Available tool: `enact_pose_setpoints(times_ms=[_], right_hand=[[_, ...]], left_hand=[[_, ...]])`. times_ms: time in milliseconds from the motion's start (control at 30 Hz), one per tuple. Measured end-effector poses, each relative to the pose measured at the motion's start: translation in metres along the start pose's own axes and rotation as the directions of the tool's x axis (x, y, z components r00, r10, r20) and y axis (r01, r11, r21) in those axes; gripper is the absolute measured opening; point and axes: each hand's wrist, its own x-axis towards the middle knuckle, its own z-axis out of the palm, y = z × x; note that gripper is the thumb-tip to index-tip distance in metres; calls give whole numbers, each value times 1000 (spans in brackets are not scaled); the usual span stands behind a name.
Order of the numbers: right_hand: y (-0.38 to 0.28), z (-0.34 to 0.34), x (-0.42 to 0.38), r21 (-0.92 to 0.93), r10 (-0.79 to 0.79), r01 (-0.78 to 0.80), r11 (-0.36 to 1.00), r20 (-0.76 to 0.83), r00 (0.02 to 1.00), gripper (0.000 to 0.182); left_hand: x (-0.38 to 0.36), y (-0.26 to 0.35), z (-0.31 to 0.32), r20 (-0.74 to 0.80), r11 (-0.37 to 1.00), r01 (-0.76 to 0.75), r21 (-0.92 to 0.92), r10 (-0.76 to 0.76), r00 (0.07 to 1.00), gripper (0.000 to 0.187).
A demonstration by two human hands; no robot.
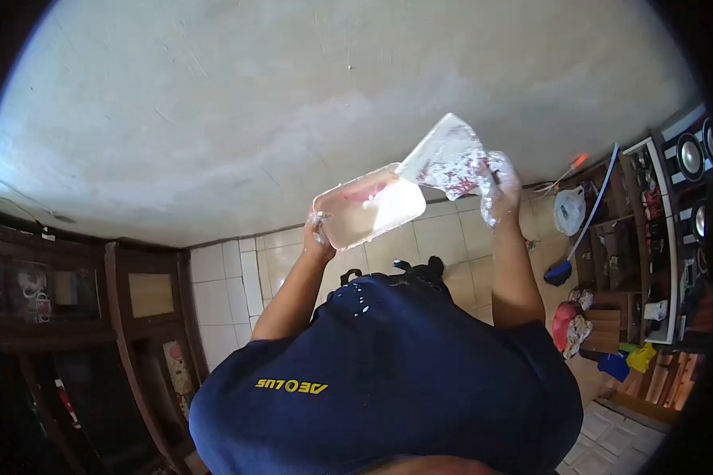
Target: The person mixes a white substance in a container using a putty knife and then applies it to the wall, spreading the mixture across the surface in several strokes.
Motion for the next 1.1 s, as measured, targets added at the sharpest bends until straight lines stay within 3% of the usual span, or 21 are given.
enact_pose_setpoints(times_ms=[33, 100, 133, 167, 233, 267, 300, 367, 400, 500, 533, 633, 700, 767, 833, 967, 1033, 1100], right_hand=[[3, 13, 0, -183, -119, 133, 974, 82, 989, 17], [-14, 36, -11, -569, -79, 205, 797, 238, 968, 16], [-11, 44, -13, -572, -132, 344, 745, 379, 916, 16], [-12, 54, -15, -573, -118, 340, 746, 388, 914, 16], [-10, 73, -19, -610, -101, 644, 462, 685, 721, 20], [6, 79, -18, -557, -56, 681, 475, 753, 655, 24], [13, 83, -18, -553, -47, 682, 478, 759, 649, 24], [23, 90, -18, -518, 228, 795, 317, 855, 466, 27], [21, 95, -19, -470, 176, 818, 331, 883, 436, 25], [32, 106, -13, -459, 282, 829, 319, 881, 380, 27], [40, 113, -7, -514, 462, 800, 309, 817, 346, 30], [46, 118, -8, -449, 367, 816, 363, 874, 318, 31], [47, 127, -10, -456, 447, 829, 325, 846, 290, 27], [49, 128, -12, -475, 521, 812, 340, 814, 258, 35], [56, 124, -16, -433, 455, 841, 324, 851, 262, 33], [59, 130, -17, -469, 532, 799, 377, 816, 228, 29], [59, 135, -15, -518, 597, 746, 419, 776, 204, 22], [72, 129, -9, -532, 579, 706, 467, 788, 210, 23]], left_hand=[[2, 0, -4, -5, 1000, 2, -11, -2, 1000, 41], [4, 1, -9, 15, 990, -21, 143, 19, 1000, 42], [4, 2, -8, 2, 991, -19, 134, 19, 1000, 42], [3, 4, -7, -10, 984, -5, 179, 7, 1000, 44], [3, 6, -5, -33, 977, 11, 214, -4, 999, 46], [3, 5, -6, 24, 987, 33, 157, -38, 999, 47], [5, 5, -8, 85, 993, 56, 101, -64, 994, 49], [6, 1, -16, 39, 992, 85, 93, -89, 995, 52], [6, 1, -16, 70, 992, 111, 63, -116, 991, 52], [5, -1, -22, 62, 982, 138, 128, -147, 987, 51], [7, -2, -24, 68, 984, 140, 107, -147, 987, 51], [10, -8, -32, 70, 987, 131, 94, -137, 988, 50], [12, -10, -37, 16, 982, 171, 86, -173, 985, 47], [12, -11, -35, 25, 983, 160, 86, -163, 986, 46], [11, -12, -37, -12, 983, 180, 47, -180, 984, 46], [13, -10, -39, -31, 976, 186, 111, -183, 983, 46], [15, -11, -46, 57, 980, 184, 81, -189, 980, 46], [17, -16, -48, 8, 979, 205, 19, -205, 979, 46]])
